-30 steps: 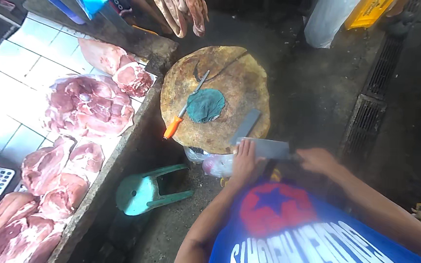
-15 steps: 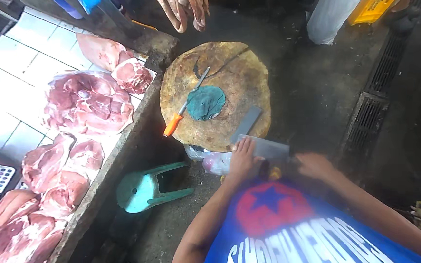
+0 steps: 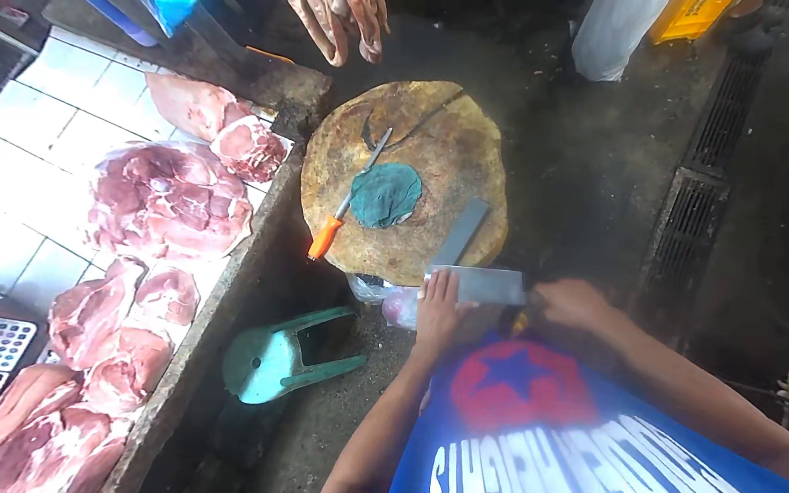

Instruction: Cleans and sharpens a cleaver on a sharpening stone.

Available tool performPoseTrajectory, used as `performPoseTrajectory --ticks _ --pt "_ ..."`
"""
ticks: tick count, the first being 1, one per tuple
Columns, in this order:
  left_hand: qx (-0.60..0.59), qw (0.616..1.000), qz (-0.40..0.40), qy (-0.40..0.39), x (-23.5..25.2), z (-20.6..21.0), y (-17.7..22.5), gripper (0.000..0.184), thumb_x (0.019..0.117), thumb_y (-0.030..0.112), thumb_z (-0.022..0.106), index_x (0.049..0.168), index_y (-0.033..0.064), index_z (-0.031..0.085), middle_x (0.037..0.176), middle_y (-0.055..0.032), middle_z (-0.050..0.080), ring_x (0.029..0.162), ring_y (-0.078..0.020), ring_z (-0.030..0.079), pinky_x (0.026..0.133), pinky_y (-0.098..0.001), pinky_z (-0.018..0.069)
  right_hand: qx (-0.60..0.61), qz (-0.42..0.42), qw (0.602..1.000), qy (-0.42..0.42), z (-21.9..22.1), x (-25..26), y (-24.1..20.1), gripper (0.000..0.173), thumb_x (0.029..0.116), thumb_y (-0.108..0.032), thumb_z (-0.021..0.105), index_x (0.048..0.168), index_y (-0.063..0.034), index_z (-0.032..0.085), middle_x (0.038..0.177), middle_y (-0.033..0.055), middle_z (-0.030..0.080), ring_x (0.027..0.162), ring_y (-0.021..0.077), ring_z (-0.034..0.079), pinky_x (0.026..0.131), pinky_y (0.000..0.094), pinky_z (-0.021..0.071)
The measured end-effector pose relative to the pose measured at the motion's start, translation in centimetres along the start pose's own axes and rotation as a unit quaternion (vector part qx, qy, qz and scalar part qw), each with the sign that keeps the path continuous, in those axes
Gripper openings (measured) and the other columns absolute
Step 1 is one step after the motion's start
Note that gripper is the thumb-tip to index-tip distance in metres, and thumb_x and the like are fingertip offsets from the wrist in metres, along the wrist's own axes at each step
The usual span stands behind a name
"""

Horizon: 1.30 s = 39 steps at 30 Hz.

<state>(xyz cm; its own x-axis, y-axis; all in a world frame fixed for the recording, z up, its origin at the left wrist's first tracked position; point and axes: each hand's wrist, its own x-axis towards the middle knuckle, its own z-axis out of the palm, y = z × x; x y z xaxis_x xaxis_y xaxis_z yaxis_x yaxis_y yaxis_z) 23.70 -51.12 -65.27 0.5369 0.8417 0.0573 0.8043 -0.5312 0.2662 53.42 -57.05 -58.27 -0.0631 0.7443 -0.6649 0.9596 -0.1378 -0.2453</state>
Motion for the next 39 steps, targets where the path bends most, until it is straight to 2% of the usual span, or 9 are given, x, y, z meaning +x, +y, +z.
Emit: performPoseTrajectory --ticks 3,6,9,13,17,23,28,34,39 --pt "-0.007 1.000 -0.001 -0.005 1.4 0.0 1.9 0.076 0.1000 0.064 0.048 0.149 0.0067 0.052 0.157 -0.0170 0.046 0.151 -0.0331 0.037 0.124 -0.0558 0.0271 0.001 0.013 0.999 0.029 -0.7 -0.4 2.0 0.029 0.0901 -0.027 0.070 0.116 -0.0147 0.067 0.100 0.0182 0.073 0.098 0.0428 0.070 0.080 0.0679 0.0532" --pt "-0.024 0.999 0.025 0.004 3.6 1.3 3.2 0.073 0.1001 0.062 0.050 0.152 0.0103 0.048 0.161 -0.0133 0.042 0.153 -0.0295 0.032 0.126 -0.0527 0.0241 -0.014 0.044 0.998 0.044 -1.2 -1.1 3.4 0.030 0.0903 -0.026 0.069 0.118 -0.0153 0.067 0.101 0.0175 0.073 0.098 0.0416 0.071 0.079 0.0658 0.0539" --pt "-0.010 1.000 0.005 0.029 1.6 1.6 2.0 0.075 0.1002 0.065 0.046 0.152 0.0122 0.048 0.161 -0.0105 0.042 0.154 -0.0263 0.032 0.126 -0.0513 0.0246 -0.022 0.020 0.999 0.025 -1.0 -0.2 2.0 0.031 0.0894 -0.025 0.069 0.118 -0.0145 0.068 0.102 0.0175 0.073 0.099 0.0409 0.071 0.081 0.0663 0.0540" --pt "0.006 1.000 -0.005 0.027 1.2 1.3 2.3 0.078 0.1001 0.068 0.042 0.150 0.0077 0.051 0.159 -0.0156 0.045 0.151 -0.0316 0.036 0.125 -0.0546 0.0260 -0.015 0.005 0.999 0.029 -0.2 0.4 2.9 0.027 0.0894 -0.025 0.069 0.115 -0.0153 0.067 0.099 0.0171 0.073 0.097 0.0412 0.070 0.080 0.0667 0.0532" --pt "-0.012 1.000 0.022 0.006 3.5 2.1 3.8 0.076 0.1009 0.065 0.044 0.155 0.0113 0.045 0.163 -0.0122 0.040 0.155 -0.0288 0.029 0.127 -0.0521 0.0215 -0.016 0.047 0.998 0.044 -0.7 -0.6 4.2 0.028 0.0886 -0.026 0.069 0.115 -0.0158 0.068 0.098 0.0168 0.073 0.096 0.0411 0.071 0.077 0.0656 0.0541" --pt "0.009 1.000 -0.023 0.011 0.6 0.5 1.9 0.079 0.1001 0.068 0.042 0.149 0.0073 0.051 0.158 -0.0150 0.047 0.151 -0.0313 0.037 0.124 -0.0545 0.0274 -0.014 -0.016 0.999 0.025 -1.6 0.4 2.0 0.024 0.0891 -0.024 0.070 0.112 -0.0165 0.068 0.096 0.0143 0.073 0.095 0.0378 0.071 0.079 0.0637 0.0545" --pt "-0.025 0.999 0.033 0.007 4.4 1.6 4.1 0.072 0.1009 0.062 0.048 0.152 0.0109 0.048 0.160 -0.0116 0.043 0.154 -0.0279 0.032 0.126 -0.0517 0.0239 -0.017 0.055 0.998 0.041 -2.7 -1.9 4.1 0.024 0.0893 -0.027 0.071 0.111 -0.0163 0.069 0.097 0.0154 0.073 0.097 0.0397 0.071 0.078 0.0646 0.0539" --pt "0.008 0.999 -0.033 -0.017 -0.4 -1.3 0.4 0.079 0.0991 0.070 0.042 0.147 0.0079 0.054 0.155 -0.0141 0.050 0.149 -0.0314 0.041 0.123 -0.0546 0.0303 0.014 -0.031 0.999 -0.004 -1.2 1.0 0.5 0.027 0.0883 -0.027 0.072 0.112 -0.0149 0.069 0.099 0.0154 0.072 0.098 0.0390 0.070 0.081 0.0663 0.0534" --pt "-0.027 0.999 0.021 -0.034 4.1 0.3 4.1 0.077 0.0989 0.067 0.047 0.149 0.0096 0.052 0.159 -0.0147 0.045 0.152 -0.0314 0.035 0.126 -0.0534 0.0244 0.013 0.030 0.999 0.016 -0.8 -0.9 5.0 0.033 0.0901 -0.028 0.071 0.117 -0.0111 0.066 0.099 0.0210 0.072 0.099 0.0442 0.069 0.083 0.0681 0.0525"
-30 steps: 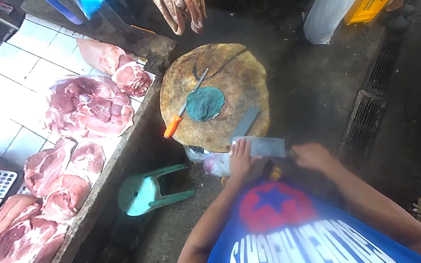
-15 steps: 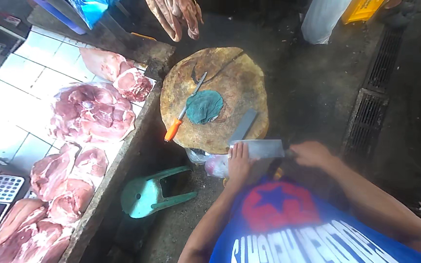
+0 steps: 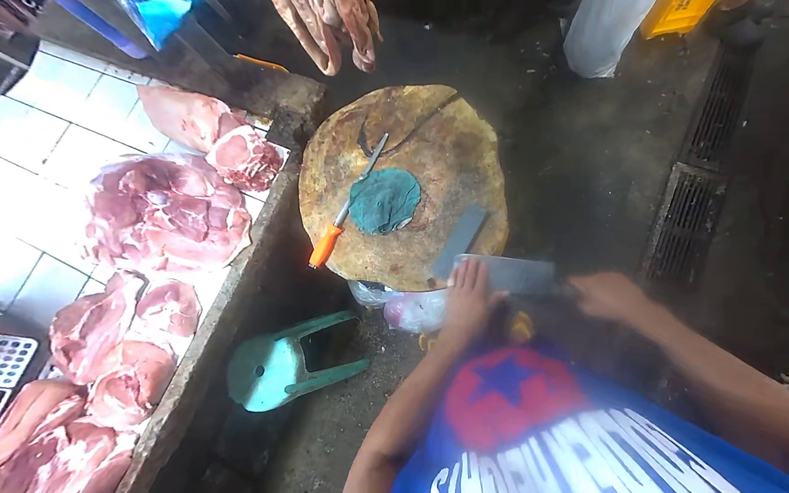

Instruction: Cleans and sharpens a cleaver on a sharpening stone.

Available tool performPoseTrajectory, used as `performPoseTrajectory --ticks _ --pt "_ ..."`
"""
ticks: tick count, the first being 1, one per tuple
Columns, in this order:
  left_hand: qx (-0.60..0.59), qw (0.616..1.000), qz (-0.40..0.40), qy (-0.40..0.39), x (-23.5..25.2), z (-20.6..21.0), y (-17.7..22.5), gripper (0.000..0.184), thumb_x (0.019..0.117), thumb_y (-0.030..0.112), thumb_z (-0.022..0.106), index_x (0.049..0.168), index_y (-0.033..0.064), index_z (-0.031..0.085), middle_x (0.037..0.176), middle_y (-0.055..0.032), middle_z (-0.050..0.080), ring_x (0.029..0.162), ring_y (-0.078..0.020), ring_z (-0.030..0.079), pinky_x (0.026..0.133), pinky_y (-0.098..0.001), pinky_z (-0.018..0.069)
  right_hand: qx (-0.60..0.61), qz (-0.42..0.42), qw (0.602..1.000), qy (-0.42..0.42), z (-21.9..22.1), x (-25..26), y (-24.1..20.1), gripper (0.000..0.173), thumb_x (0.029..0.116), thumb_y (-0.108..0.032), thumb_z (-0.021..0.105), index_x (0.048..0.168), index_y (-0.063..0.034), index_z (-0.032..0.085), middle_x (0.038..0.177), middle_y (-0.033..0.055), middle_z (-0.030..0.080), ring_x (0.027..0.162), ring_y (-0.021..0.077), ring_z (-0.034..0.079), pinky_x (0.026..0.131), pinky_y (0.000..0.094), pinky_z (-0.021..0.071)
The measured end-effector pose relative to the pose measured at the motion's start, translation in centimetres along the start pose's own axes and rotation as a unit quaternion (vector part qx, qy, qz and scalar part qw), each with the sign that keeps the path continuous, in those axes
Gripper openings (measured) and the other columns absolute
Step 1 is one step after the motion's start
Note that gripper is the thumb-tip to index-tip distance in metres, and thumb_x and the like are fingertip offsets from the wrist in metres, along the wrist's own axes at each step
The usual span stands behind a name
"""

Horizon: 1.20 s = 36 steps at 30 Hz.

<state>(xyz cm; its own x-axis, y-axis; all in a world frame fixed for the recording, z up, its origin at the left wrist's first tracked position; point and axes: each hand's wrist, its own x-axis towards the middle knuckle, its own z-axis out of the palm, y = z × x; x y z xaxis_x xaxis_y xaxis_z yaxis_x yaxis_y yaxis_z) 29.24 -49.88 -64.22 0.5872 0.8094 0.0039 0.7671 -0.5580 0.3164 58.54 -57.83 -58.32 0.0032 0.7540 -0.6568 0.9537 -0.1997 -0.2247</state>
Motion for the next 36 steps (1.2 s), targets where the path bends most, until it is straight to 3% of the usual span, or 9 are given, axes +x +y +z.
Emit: performPoseTrajectory --ticks 3,8,10,15,18,25,27,33,36 --pt "0.019 0.999 0.041 -0.014 0.6 -0.3 -3.8 0.074 0.1002 0.066 0.046 0.152 0.0133 0.049 0.161 -0.0104 0.043 0.153 -0.0270 0.033 0.126 -0.0517 0.0247 0.025 -0.002 0.999 -0.033 0.2 0.9 -3.4 0.041 0.0919 -0.028 0.069 0.127 -0.0075 0.063 0.107 0.0246 0.071 0.105 0.0467 0.068 0.087 0.0693 0.0518" --pt "0.074 0.996 0.033 -0.040 -4.9 -5.8 -19.2 0.069 0.1042 0.058 0.040 0.157 0.0126 0.042 0.165 -0.0096 0.037 0.155 -0.0279 0.030 0.127 -0.0542 0.0231 0.098 -0.084 0.991 -0.042 1.8 5.9 -18.0 0.035 0.0893 -0.027 0.070 0.120 -0.0100 0.066 0.103 0.0183 0.072 0.097 0.0403 0.070 0.081 0.0667 0.0553" --pt "0.086 0.995 0.036 -0.039 -5.2 -7.4 -20.7 0.070 0.1040 0.058 0.037 0.153 0.0083 0.045 0.161 -0.0122 0.041 0.153 -0.0304 0.034 0.124 -0.0548 0.0263 0.096 -0.099 0.989 -0.046 1.7 6.5 -19.6 0.036 0.0899 -0.024 0.070 0.122 -0.0098 0.064 0.106 0.0181 0.071 0.099 0.0396 0.070 0.081 0.0653 0.0558" --pt "0.031 0.998 0.036 -0.042 -1.4 -3.4 -8.6 0.079 0.0990 0.061 0.052 0.152 0.0028 0.048 0.160 -0.0216 0.041 0.153 -0.0375 0.032 0.126 -0.0584 0.0204 0.089 -0.024 0.995 -0.034 2.2 2.2 -7.9 0.041 0.0903 -0.031 0.071 0.125 -0.0101 0.065 0.109 0.0227 0.071 0.106 0.0455 0.068 0.088 0.0722 0.0508" --pt "0.019 0.998 0.063 -0.026 0.9 -0.8 -3.7 0.084 0.0962 0.072 0.046 0.152 0.0096 0.048 0.161 -0.0136 0.042 0.154 -0.0298 0.031 0.127 -0.0521 0.0232 0.042 0.044 0.998 -0.021 2.2 0.4 -3.5 0.039 0.0872 -0.031 0.069 0.120 -0.0096 0.065 0.105 0.0222 0.071 0.102 0.0459 0.068 0.082 0.0696 0.0525" --pt "0.057 0.996 0.057 -0.029 -3.0 -6.2 -21.3 0.073 0.1017 0.060 0.046 0.155 0.0109 0.044 0.163 -0.0120 0.039 0.154 -0.0298 0.031 0.126 -0.0544 0.0230 0.107 -0.040 0.993 -0.035 2.1 6.7 -20.3 0.036 0.0887 -0.030 0.070 0.119 -0.0106 0.066 0.103 0.0178 0.072 0.097 0.0398 0.070 0.080 0.0662 0.0554" --pt "0.068 0.996 0.051 -0.023 -3.5 -7.4 -22.0 0.074 0.1016 0.062 0.044 0.153 0.0081 0.046 0.161 -0.0142 0.041 0.154 -0.0314 0.031 0.126 -0.0541 0.0225 0.103 -0.063 0.992 -0.027 2.4 7.3 -20.8 0.036 0.0895 -0.027 0.069 0.121 -0.0108 0.064 0.102 0.0175 0.071 0.097 0.0397 0.070 0.079 0.0655 0.0558" --pt "0.014 0.999 0.033 -0.015 0.1 -1.1 -5.0 0.083 0.0963 0.068 0.050 0.152 0.0073 0.048 0.162 -0.0169 0.039 0.155 -0.0342 0.029 0.127 -0.0567 0.0179 0.066 0.033 0.997 -0.013 3.2 1.5 -4.8 0.044 0.0880 -0.033 0.070 0.124 -0.0091 0.065 0.106 0.0234 0.071 0.103 0.0459 0.068 0.085 0.0716 0.0516" --pt "0.004 0.998 0.063 -0.023 1.4 -0.2 -4.2 0.079 0.0985 0.069 0.045 0.153 0.0118 0.047 0.163 -0.0105 0.039 0.156 -0.0272 0.028 0.128 -0.0510 0.0205 0.045 0.055 0.997 -0.023 2.2 0.9 -4.5 0.041 0.0892 -0.032 0.067 0.123 -0.0093 0.064 0.106 0.0229 0.071 0.103 0.0450 0.069 0.084 0.0693 0.0526"
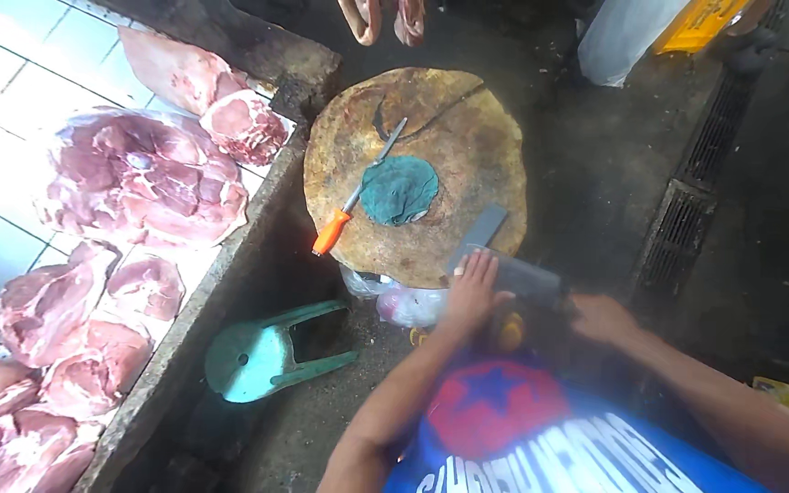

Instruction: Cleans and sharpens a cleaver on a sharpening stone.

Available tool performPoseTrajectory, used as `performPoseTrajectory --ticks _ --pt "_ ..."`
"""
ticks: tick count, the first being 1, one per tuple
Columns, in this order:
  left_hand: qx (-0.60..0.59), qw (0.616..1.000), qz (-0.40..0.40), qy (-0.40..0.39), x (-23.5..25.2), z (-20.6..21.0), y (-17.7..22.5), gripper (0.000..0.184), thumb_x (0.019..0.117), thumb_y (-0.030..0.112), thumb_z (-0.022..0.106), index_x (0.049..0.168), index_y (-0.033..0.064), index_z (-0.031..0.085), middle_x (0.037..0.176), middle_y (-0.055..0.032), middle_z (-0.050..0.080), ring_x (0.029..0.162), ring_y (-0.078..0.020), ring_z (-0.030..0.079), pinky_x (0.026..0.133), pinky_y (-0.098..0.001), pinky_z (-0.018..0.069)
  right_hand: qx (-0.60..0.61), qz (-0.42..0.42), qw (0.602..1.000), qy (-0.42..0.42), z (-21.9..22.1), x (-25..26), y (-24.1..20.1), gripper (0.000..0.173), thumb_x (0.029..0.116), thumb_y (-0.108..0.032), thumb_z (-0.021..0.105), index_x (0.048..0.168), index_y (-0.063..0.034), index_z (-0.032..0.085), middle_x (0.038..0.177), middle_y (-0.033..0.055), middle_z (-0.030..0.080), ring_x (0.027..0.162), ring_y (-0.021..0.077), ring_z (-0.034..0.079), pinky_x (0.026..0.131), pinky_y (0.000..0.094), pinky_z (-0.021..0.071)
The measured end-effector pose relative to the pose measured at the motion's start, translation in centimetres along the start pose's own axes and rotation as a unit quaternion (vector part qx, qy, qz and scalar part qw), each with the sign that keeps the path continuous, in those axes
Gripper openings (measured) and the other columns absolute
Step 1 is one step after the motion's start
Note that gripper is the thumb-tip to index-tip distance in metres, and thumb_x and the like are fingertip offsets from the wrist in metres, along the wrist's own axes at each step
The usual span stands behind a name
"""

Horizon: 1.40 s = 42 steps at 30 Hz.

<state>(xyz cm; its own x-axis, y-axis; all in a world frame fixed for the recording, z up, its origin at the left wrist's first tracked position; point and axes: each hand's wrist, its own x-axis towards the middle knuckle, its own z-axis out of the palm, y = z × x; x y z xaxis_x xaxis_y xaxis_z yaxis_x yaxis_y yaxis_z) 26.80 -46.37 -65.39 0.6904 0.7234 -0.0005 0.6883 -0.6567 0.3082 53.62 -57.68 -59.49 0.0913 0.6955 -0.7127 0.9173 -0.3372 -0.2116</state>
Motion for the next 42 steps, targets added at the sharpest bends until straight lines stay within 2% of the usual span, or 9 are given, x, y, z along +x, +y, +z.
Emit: performPoseTrajectory --ticks 7,12,16,23,26,32,34,39,42 --pt "0.061 0.998 -0.028 -0.014 -8.2 -6.4 -17.4 0.078 0.1012 0.066 0.038 0.156 0.0108 0.042 0.164 -0.0120 0.038 0.155 -0.0298 0.029 0.127 -0.0538 0.0216 0.051 -0.118 0.991 -0.028 1.3 4.4 -17.7 0.036 0.0883 -0.029 0.070 0.119 -0.0111 0.065 0.105 0.0170 0.071 0.098 0.0389 0.070 0.079 0.0656 0.0558" --pt "0.040 0.998 -0.039 0.014 -4.4 -3.1 -6.7 0.083 0.0974 0.067 0.049 0.153 0.0051 0.047 0.161 -0.0196 0.040 0.153 -0.0363 0.032 0.126 -0.0585 0.0194 0.044 -0.074 0.996 -0.021 0.9 2.2 -6.5 0.044 0.0891 -0.033 0.071 0.126 -0.0108 0.064 0.109 0.0214 0.071 0.104 0.0438 0.069 0.087 0.0713 0.0520" --pt "0.006 1.000 -0.013 0.008 -0.1 0.2 0.8 0.081 0.0981 0.071 0.042 0.152 0.0107 0.048 0.162 -0.0131 0.041 0.154 -0.0299 0.031 0.127 -0.0534 0.0223 -0.005 0.004 1.000 -0.008 -0.5 0.0 0.8 0.038 0.0869 -0.032 0.069 0.117 -0.0099 0.065 0.105 0.0208 0.071 0.103 0.0433 0.068 0.083 0.0678 0.0528" --pt "0.059 0.998 -0.022 0.005 -7.8 -6.3 -15.9 0.078 0.1005 0.068 0.039 0.151 0.0096 0.048 0.159 -0.0133 0.046 0.151 -0.0305 0.037 0.124 -0.0540 0.0276 0.047 -0.117 0.991 -0.046 0.5 4.5 -16.3 0.035 0.0888 -0.031 0.070 0.117 -0.0110 0.067 0.104 0.0174 0.072 0.099 0.0391 0.070 0.081 0.0674 0.0551" --pt "0.067 0.997 -0.048 0.002 -7.6 -6.8 -13.8 0.078 0.1005 0.066 0.040 0.149 0.0056 0.050 0.157 -0.0175 0.046 0.150 -0.0343 0.038 0.123 -0.0573 0.0271 0.039 -0.142 0.988 -0.035 0.1 4.3 -14.3 0.033 0.0889 -0.027 0.071 0.116 -0.0101 0.065 0.102 0.0183 0.071 0.098 0.0401 0.070 0.080 0.0674 0.0545" --pt "-0.004 0.999 -0.034 0.003 0.9 -0.6 1.5 0.082 0.0963 0.073 0.045 0.150 0.0114 0.052 0.159 -0.0143 0.045 0.152 -0.0318 0.035 0.126 -0.0543 0.0238 0.006 -0.022 1.000 -0.004 -1.6 0.9 2.4 0.040 0.0844 -0.031 0.073 0.118 -0.0095 0.067 0.106 0.0221 0.071 0.103 0.0450 0.068 0.084 0.0713 0.0516" --pt "0.004 1.000 -0.024 -0.003 1.0 -0.8 0.3 0.077 0.0983 0.071 0.043 0.150 0.0137 0.052 0.159 -0.0114 0.046 0.152 -0.0285 0.036 0.125 -0.0523 0.0260 -0.001 -0.032 0.999 -0.018 -2.5 1.2 0.8 0.037 0.0858 -0.030 0.072 0.116 -0.0093 0.067 0.107 0.0210 0.071 0.104 0.0434 0.068 0.085 0.0696 0.0522" --pt "0.063 0.996 -0.062 -0.002 -7.3 -4.9 -12.9 0.075 0.1008 0.066 0.042 0.153 0.0135 0.047 0.161 -0.0108 0.043 0.151 -0.0292 0.036 0.124 -0.0549 0.0283 0.042 -0.131 0.989 -0.056 -1.2 5.4 -13.4 0.030 0.0892 -0.030 0.072 0.112 -0.0106 0.071 0.105 0.0175 0.072 0.100 0.0391 0.070 0.083 0.0691 0.0539" --pt "0.081 0.994 -0.070 0.015 -8.2 -6.2 -14.2 0.076 0.0999 0.067 0.042 0.147 0.0089 0.053 0.156 -0.0136 0.048 0.148 -0.0308 0.040 0.122 -0.0550 0.0300 0.035 -0.164 0.985 -0.046 -0.9 5.6 -14.6 0.031 0.0877 -0.028 0.073 0.113 -0.0112 0.067 0.101 0.0169 0.072 0.097 0.0386 0.070 0.080 0.0680 0.0543"
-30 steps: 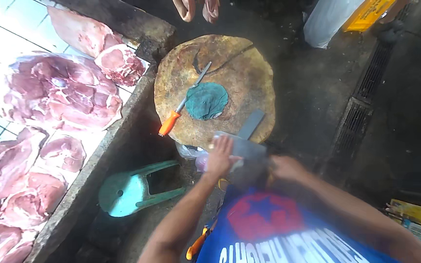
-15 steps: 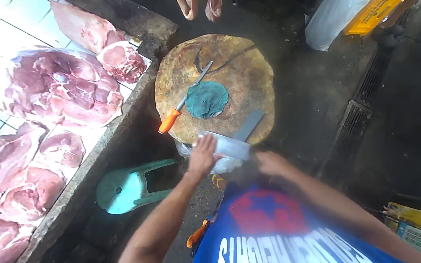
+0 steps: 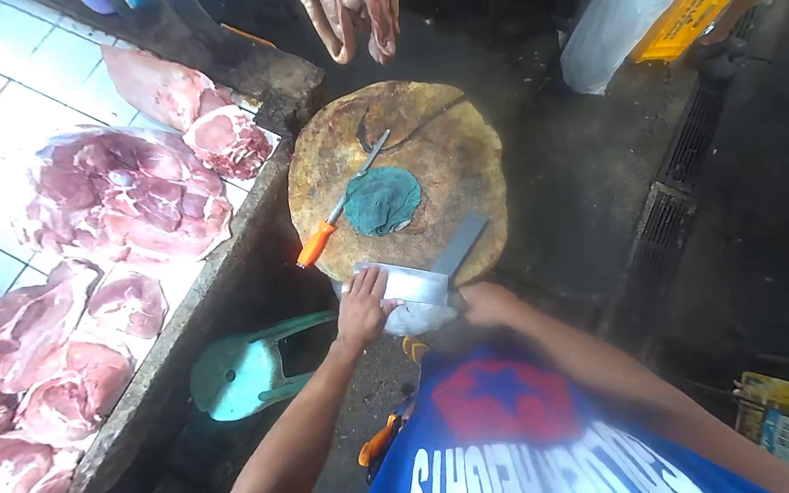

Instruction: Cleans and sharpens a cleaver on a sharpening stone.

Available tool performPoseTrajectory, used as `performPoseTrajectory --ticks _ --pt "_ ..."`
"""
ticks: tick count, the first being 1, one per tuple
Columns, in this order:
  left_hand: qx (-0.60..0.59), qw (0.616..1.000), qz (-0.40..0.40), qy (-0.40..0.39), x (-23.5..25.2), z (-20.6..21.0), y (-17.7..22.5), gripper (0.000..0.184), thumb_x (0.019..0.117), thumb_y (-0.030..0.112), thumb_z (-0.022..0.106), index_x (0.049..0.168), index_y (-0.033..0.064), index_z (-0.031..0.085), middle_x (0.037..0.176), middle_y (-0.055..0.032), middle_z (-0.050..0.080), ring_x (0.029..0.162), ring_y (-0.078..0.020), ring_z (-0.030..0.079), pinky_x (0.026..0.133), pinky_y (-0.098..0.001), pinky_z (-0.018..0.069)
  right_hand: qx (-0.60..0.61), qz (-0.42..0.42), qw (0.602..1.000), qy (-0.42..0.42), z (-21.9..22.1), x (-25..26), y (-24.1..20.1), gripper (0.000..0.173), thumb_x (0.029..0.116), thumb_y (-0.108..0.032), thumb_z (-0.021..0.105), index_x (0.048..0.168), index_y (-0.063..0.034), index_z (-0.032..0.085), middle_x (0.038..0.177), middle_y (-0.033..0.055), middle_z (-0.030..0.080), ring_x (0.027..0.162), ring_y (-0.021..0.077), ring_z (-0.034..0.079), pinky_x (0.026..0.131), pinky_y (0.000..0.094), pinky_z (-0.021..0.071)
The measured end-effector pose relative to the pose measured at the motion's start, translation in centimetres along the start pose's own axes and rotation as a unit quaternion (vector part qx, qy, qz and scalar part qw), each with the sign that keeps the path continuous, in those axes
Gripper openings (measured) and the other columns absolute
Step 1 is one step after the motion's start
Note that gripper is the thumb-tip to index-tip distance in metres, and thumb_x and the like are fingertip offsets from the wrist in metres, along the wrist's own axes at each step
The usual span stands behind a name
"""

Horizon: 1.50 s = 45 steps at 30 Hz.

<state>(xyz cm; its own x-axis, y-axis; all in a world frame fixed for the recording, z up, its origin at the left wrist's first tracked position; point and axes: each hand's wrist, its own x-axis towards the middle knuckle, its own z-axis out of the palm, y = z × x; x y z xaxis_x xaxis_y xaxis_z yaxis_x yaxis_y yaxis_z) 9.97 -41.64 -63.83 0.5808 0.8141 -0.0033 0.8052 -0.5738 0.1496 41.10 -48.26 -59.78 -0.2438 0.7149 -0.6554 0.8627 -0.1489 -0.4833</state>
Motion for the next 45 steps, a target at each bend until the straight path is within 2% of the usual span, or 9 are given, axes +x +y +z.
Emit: performPoseTrajectory --ticks 4,7,16,20,24,26,33,41,45 --pt "-0.071 0.996 -0.010 -0.044 4.6 1.6 12.0 0.082 0.0964 0.066 0.053 0.154 0.0080 0.047 0.163 -0.0187 0.038 0.154 -0.0370 0.029 0.126 -0.0589 0.0184 -0.021 0.083 0.996 0.023 -1.8 -7.2 9.7 0.040 0.0878 -0.032 0.074 0.120 -0.0101 0.067 0.110 0.0213 0.071 0.107 0.0440 0.067 0.088 0.0715 0.0507" --pt "-0.097 0.994 0.045 -0.014 8.1 3.6 18.7 0.078 0.0989 0.069 0.043 0.153 0.0125 0.048 0.162 -0.0140 0.041 0.154 -0.0315 0.030 0.127 -0.0538 0.0214 -0.047 0.143 0.987 0.052 -3.0 -11.0 15.3 0.037 0.0859 -0.029 0.073 0.116 -0.0077 0.067 0.106 0.0233 0.070 0.105 0.0457 0.067 0.085 0.0714 0.0508" --pt "-0.006 1.000 -0.009 -0.001 -0.3 0.5 0.4 0.071 0.1022 0.063 0.040 0.150 0.0120 0.050 0.158 -0.0114 0.046 0.150 -0.0295 0.038 0.122 -0.0557 0.0297 -0.006 -0.010 1.000 0.004 -0.6 0.8 0.8 0.027 0.0872 -0.031 0.074 0.106 -0.0122 0.071 0.099 0.0151 0.072 0.096 0.0374 0.070 0.079 0.0687 0.0542" --pt "-0.034 0.997 -0.040 -0.049 3.0 0.8 8.8 0.080 0.0999 0.066 0.046 0.153 0.0066 0.046 0.162 -0.0201 0.038 0.153 -0.0380 0.031 0.125 -0.0598 0.0210 -0.022 0.018 0.999 0.023 -2.8 -4.3 7.0 0.034 0.0892 -0.029 0.074 0.118 -0.0111 0.069 0.108 0.0195 0.072 0.106 0.0424 0.068 0.087 0.0712 0.0514" --pt "-0.073 0.997 0.025 -0.010 8.5 4.3 19.9 0.081 0.0988 0.070 0.043 0.155 0.0116 0.045 0.164 -0.0150 0.036 0.155 -0.0335 0.028 0.127 -0.0552 0.0198 -0.070 0.128 0.987 0.065 -4.6 -10.4 16.8 0.032 0.0882 -0.028 0.073 0.115 -0.0119 0.069 0.105 0.0204 0.072 0.104 0.0440 0.068 0.086 0.0712 0.0513" --pt "-0.068 0.997 0.038 -0.005 9.2 4.4 19.7 0.076 0.1008 0.068 0.040 0.154 0.0138 0.046 0.163 -0.0119 0.039 0.154 -0.0299 0.030 0.126 -0.0528 0.0230 -0.066 0.126 0.988 0.058 -5.2 -10.3 16.5 0.030 0.0887 -0.028 0.072 0.114 -0.0114 0.069 0.104 0.0202 0.072 0.103 0.0437 0.068 0.084 0.0706 0.0517" --pt "0.006 0.999 -0.036 -0.005 -1.3 0.7 3.1 0.070 0.1031 0.063 0.040 0.150 0.0125 0.051 0.158 -0.0111 0.046 0.150 -0.0294 0.039 0.122 -0.0557 0.0302 -0.021 -0.033 0.999 -0.001 -0.8 0.2 2.6 0.027 0.0867 -0.029 0.075 0.105 -0.0103 0.071 0.099 0.0164 0.072 0.096 0.0387 0.070 0.079 0.0691 0.0538" --pt "-0.059 0.998 0.005 0.008 8.5 5.1 19.9 0.077 0.1005 0.065 0.044 0.155 0.0109 0.044 0.164 -0.0155 0.036 0.155 -0.0335 0.028 0.127 -0.0555 0.0199 -0.061 0.094 0.991 0.077 -5.2 -9.9 17.2 0.031 0.0885 -0.027 0.073 0.117 -0.0142 0.071 0.108 0.0196 0.073 0.105 0.0442 0.068 0.085 0.0730 0.0509" --pt "-0.046 0.998 0.018 0.035 7.8 5.4 17.6 0.073 0.1020 0.064 0.043 0.154 0.0130 0.046 0.163 -0.0115 0.040 0.154 -0.0292 0.032 0.126 -0.0534 0.0244 -0.066 0.102 0.991 0.055 -4.9 -8.2 14.9 0.033 0.0883 -0.029 0.074 0.117 -0.0133 0.071 0.108 0.0188 0.072 0.105 0.0427 0.069 0.085 0.0704 0.0522"
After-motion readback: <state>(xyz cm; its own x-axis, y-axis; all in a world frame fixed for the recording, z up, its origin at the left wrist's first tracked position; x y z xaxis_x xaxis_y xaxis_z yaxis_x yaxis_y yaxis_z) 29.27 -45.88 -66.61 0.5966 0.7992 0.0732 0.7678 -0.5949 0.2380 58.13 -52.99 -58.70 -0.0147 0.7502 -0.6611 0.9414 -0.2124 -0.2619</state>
